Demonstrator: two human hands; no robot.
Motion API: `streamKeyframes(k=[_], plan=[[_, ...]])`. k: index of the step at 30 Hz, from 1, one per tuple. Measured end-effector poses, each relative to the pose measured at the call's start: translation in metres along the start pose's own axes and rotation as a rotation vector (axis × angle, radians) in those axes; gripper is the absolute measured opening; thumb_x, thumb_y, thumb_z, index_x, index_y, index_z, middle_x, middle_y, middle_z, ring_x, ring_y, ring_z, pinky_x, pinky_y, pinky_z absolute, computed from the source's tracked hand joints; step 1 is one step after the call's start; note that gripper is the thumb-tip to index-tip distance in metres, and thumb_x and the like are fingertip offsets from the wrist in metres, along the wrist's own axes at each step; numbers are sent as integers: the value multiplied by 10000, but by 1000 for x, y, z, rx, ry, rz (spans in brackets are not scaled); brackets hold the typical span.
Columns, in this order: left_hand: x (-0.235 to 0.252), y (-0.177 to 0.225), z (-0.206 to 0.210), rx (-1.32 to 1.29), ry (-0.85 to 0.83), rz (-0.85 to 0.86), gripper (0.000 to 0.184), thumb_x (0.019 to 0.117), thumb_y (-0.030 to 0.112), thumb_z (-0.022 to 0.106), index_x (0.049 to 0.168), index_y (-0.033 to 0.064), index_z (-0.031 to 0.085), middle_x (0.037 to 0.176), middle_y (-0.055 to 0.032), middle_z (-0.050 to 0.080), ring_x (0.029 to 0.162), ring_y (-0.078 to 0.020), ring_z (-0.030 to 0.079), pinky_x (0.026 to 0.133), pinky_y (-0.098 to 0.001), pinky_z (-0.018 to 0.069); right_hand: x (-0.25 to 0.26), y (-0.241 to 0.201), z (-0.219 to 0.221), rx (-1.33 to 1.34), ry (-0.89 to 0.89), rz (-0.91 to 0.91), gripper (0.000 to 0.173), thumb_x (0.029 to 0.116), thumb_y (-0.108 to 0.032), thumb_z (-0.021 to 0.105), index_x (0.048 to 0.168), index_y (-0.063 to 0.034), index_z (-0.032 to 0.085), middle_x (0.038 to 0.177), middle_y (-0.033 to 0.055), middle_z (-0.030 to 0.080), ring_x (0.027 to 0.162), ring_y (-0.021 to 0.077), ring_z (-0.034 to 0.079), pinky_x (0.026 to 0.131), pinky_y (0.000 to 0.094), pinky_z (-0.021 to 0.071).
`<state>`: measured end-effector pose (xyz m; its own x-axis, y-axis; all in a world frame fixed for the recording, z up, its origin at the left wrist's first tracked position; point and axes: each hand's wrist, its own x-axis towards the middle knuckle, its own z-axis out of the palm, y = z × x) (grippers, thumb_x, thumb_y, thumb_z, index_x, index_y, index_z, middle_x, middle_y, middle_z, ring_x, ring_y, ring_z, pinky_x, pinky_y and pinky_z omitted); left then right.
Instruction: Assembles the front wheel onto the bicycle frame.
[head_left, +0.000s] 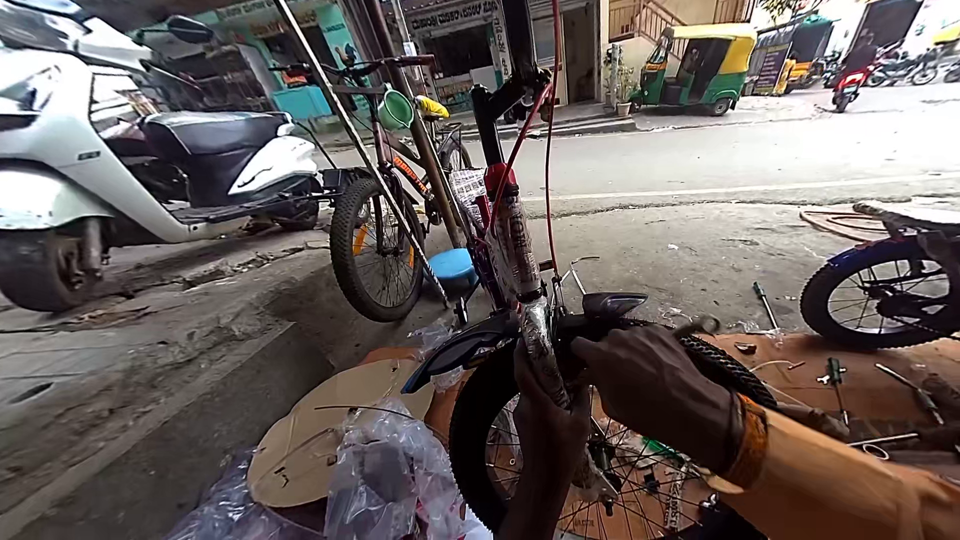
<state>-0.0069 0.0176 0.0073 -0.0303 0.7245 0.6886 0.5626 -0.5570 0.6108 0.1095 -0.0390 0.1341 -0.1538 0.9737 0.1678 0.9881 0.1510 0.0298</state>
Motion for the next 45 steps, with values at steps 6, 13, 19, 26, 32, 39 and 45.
streamKeyframes(k=[6, 13, 19, 26, 32, 39, 45], plan=[[-1, -4, 3, -30, 13, 46, 998, 727, 318, 782, 1519, -31, 286, 931, -103, 695, 697, -147, 677, 613, -361, 590, -49, -12, 85, 910, 280, 424, 262, 1021, -280, 527, 1186, -198, 714, 728, -20, 624, 625, 157, 588, 595, 403, 512], [1, -1, 7, -74, 21, 32, 983, 725, 272, 808, 1493, -81, 306, 1050, -166, 696, 800, -172, 710, 697, -380, 610, -55, 4, 81, 960, 260, 293, 248, 1027, -319, 554, 1147, -174, 716, 782, -28, 666, 651, 118, 620, 609, 345, 537], [-1, -3, 5, -137, -18, 0, 1010, 751, 306, 805, 1525, -52, 264, 1110, -157, 680, 861, -145, 701, 750, -351, 605, -22, 21, 4, 248, -38, 94, 172, 1000, -311, 598, 994, -223, 745, 876, 27, 693, 823, 241, 689, 656, 484, 545], [-1, 0, 5, -178, -2, 18, 1003, 754, 302, 793, 1521, -67, 262, 1101, -144, 678, 860, -108, 696, 747, -316, 603, 18, 5, -31, -129, -70, -222, 30, 876, -101, 703, 867, -121, 724, 841, 48, 684, 831, 240, 658, 830, 491, 486], [-1, 1, 3, -121, -6, 1, 1014, 725, 297, 794, 1516, -64, 272, 1074, -143, 684, 831, -119, 695, 728, -331, 601, 25, -1, -36, -180, -199, -195, 59, 831, -143, 723, 817, -94, 692, 784, 70, 649, 743, 270, 654, 627, 487, 506], [-1, 0, 2, -19, -8, 7, 1002, 719, 334, 773, 1505, -37, 276, 944, -96, 683, 729, -123, 673, 645, -341, 586, 9, 9, 2, -88, 46, -129, 143, 829, -211, 729, 958, -175, 679, 646, -1, 582, 594, 212, 614, 507, 404, 458], [-2, -5, 1, -95, -22, -31, 826, 732, 367, 776, 1375, -34, 449, 836, -17, 667, 650, -55, 625, 585, -288, 557, -27, 8, 55, 253, 396, 150, 213, 861, -256, 723, 1064, -217, 671, 557, -41, 536, 472, 185, 568, 427, 407, 441]])
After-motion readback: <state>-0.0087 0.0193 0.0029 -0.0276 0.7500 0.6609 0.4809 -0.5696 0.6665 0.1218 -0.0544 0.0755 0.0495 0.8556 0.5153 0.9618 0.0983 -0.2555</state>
